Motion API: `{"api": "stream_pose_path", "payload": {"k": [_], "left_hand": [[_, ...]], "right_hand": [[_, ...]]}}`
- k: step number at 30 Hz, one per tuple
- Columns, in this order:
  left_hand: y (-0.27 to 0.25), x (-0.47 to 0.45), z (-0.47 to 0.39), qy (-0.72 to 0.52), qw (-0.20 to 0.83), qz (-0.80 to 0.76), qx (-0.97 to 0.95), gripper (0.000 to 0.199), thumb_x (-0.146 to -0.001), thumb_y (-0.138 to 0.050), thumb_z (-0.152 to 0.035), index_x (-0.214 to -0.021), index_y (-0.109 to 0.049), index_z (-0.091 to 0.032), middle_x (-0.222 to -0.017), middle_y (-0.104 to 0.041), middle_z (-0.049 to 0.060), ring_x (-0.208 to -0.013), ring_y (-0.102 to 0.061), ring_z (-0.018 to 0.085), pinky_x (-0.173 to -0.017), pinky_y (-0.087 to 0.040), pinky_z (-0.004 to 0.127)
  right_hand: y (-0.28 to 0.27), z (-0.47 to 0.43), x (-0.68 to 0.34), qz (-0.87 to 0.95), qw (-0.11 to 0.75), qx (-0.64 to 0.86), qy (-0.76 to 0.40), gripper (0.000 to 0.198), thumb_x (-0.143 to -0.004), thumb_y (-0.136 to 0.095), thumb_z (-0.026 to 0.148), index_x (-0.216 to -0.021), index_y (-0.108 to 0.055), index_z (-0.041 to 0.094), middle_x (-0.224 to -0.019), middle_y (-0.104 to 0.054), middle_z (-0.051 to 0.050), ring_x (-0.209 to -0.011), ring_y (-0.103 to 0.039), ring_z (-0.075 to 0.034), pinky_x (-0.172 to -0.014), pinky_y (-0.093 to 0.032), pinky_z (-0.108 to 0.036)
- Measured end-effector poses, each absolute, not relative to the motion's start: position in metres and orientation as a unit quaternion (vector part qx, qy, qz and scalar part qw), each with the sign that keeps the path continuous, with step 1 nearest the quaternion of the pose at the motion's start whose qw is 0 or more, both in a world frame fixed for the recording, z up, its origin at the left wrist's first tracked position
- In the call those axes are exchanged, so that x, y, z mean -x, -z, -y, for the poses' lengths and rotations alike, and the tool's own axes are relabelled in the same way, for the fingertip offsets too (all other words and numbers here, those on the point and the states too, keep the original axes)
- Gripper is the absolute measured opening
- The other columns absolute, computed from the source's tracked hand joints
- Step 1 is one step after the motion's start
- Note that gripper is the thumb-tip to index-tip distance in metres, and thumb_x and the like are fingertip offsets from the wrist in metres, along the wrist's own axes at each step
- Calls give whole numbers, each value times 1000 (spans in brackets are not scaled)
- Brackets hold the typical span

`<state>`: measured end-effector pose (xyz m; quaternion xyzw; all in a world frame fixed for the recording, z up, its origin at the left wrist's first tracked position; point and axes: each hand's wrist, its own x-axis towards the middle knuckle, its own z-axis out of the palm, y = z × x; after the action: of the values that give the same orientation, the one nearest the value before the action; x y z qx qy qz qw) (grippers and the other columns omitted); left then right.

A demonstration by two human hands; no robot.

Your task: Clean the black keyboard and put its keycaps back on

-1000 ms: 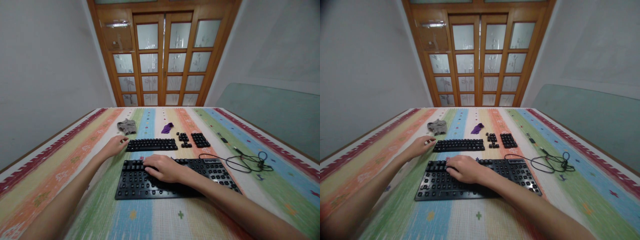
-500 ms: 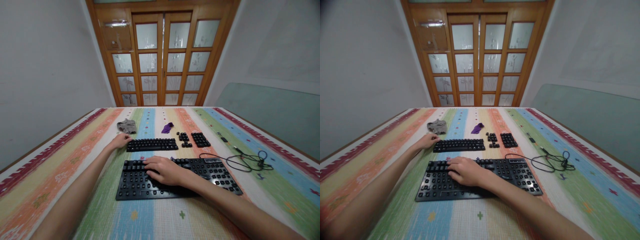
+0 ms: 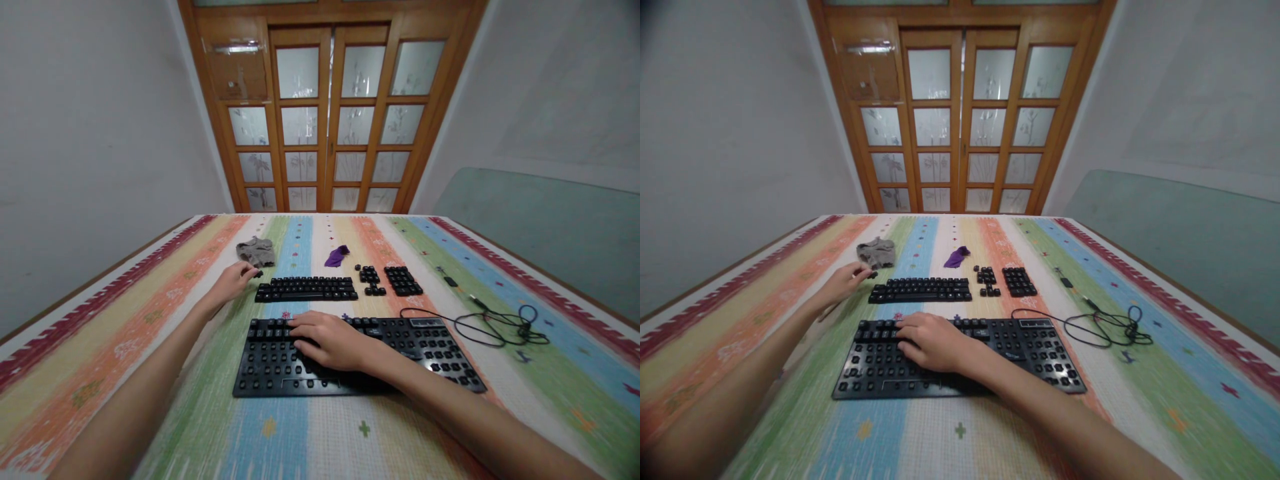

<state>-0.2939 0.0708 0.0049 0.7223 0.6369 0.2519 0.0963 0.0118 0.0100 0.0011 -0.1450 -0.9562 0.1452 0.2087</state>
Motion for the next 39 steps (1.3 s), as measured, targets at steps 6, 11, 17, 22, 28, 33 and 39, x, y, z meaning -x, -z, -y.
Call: {"api": "stream_pose_path", "payload": {"k": [6, 11, 17, 22, 28, 33, 39], "left_hand": [[-8, 284, 10, -316, 107, -558, -760, 34, -99, -42, -44, -88, -61, -18, -83, -65, 4, -77, -62, 20, -72, -50, 31], [3, 267, 61, -316, 126, -516, -786, 25, -100, -42, -34, -89, -60, -20, -83, -63, 2, -76, -60, 18, -70, -48, 29], [16, 264, 75, -310, 119, -493, -804, 18, -100, -41, -24, -90, -55, -21, -84, -61, 2, -77, -59, 18, -70, -48, 29], [22, 262, 76, -314, 113, -490, -805, 17, -100, -42, -23, -91, -56, -21, -84, -61, 2, -78, -60, 18, -72, -49, 29], [21, 265, 79, -326, 114, -491, -800, 16, -100, -45, -23, -95, -60, -21, -86, -65, 1, -79, -62, 18, -72, -50, 28], [21, 267, 80, -337, 113, -488, -797, 14, -98, -49, -22, -96, -62, -20, -87, -67, 2, -79, -63, 17, -73, -51, 27], [24, 265, 79, -356, 89, -491, -790, 12, -98, -51, -24, -95, -63, -20, -85, -66, 2, -78, -64, 17, -72, -51, 28]], "right_hand": [[-9, -8, 5, 947, 234, 171, -136, 20, -95, -55, 20, -106, -70, 12, -107, -73, -12, -100, -65, -21, -90, -51, -37], [-12, -2, 27, 945, 266, 146, -126, 22, -94, -58, 25, -110, -67, 13, -100, -71, -10, -93, -60, -21, -85, -49, -36], [-12, 5, 45, 957, 244, 103, -114, 18, -92, -62, 23, -106, -69, 13, -99, -69, -9, -90, -57, -20, -82, -47, -33], [-7, 6, 53, 970, 207, 96, -84, 11, -93, -60, 17, -94, -70, 13, -93, -68, -8, -86, -54, -19, -77, -46, -32], [-6, 6, 59, 972, 201, 100, -69, 11, -93, -58, 15, -91, -69, 13, -91, -67, -8, -85, -53, -19, -75, -44, -30], [-7, 5, 60, 972, 199, 94, -84, 8, -91, -60, 15, -92, -68, 13, -91, -67, -8, -86, -53, -19, -77, -44, -31], [-4, 3, 62, 971, 202, 105, -72, 12, -91, -55, 13, -92, -67, 12, -90, -68, -10, -85, -52, -21, -77, -45, -33]]}}
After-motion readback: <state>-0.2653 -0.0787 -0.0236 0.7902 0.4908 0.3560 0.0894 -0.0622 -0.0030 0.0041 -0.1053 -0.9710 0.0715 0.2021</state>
